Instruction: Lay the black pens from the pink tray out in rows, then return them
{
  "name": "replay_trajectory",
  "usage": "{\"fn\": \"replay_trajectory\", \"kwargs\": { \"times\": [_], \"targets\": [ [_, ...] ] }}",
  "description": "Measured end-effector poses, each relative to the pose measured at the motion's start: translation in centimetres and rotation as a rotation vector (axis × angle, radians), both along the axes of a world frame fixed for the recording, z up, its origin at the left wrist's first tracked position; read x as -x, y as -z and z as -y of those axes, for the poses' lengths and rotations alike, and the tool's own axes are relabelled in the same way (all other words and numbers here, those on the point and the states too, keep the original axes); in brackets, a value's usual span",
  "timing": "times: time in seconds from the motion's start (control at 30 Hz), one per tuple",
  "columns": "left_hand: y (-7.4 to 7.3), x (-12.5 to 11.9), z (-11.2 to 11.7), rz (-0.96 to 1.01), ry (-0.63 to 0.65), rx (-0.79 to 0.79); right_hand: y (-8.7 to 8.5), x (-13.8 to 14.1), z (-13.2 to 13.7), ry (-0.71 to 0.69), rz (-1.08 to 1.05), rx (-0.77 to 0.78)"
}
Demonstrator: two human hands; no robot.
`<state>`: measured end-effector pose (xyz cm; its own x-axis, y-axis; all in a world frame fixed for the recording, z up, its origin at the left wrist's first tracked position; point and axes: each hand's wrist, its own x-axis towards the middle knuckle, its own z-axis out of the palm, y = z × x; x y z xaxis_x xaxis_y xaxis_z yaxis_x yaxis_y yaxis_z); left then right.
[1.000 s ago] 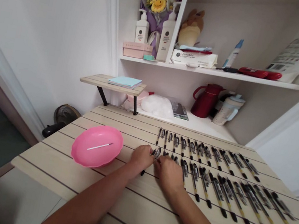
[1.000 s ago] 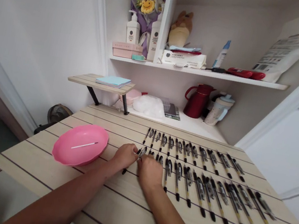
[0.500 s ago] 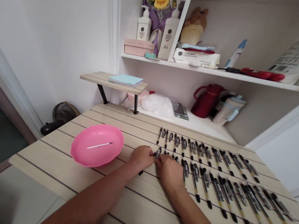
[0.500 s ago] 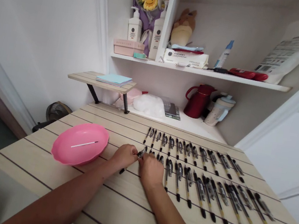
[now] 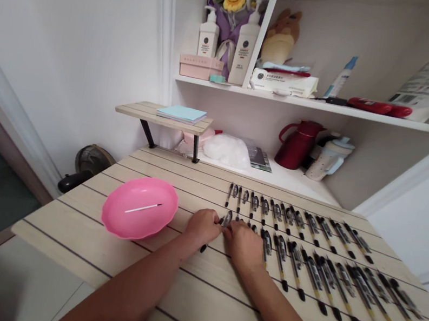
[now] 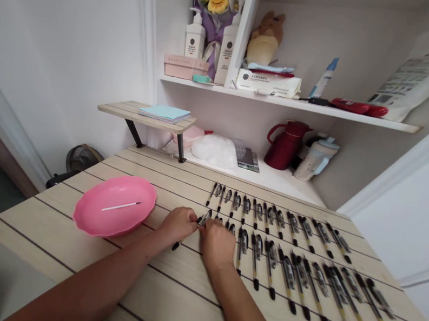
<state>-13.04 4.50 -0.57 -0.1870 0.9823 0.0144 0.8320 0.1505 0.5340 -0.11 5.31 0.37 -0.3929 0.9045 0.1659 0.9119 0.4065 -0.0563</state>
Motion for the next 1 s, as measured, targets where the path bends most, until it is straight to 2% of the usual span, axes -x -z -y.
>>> {"fn": "replay_trajectory", "kwargs": {
  "times": [0.17, 0.3, 0.57, 0.8, 1.0],
  "targets": [
    [-0.2, -0.1, 0.2, -0.027, 0.006, 0.001, 0.1, 0.0, 0.0, 0.008, -0.005, -0.007],
    [-0.3, -0.3, 0.4, -0.063, 0.003, -0.011, -0.5, -0.5, 0.5, -0.003, -0.019, -0.028],
    [-0.7, -0.9, 0.7, -0.11, -0.013, -0.006, -2.1, -3.6, 2.6, -0.039, -0.072, -0.031],
    [-1.6, -0.7, 1.0, -0.13, -0.028, 0.011, -0.3, -6.7, 6.2, -0.062, -0.136, 0.044],
    [-2.2, -0.5, 1.3, -0.168, -0.041, 0.025, 1.4, -7.6, 9.4, -0.102, -0.223, 0.098]
  ]
}}
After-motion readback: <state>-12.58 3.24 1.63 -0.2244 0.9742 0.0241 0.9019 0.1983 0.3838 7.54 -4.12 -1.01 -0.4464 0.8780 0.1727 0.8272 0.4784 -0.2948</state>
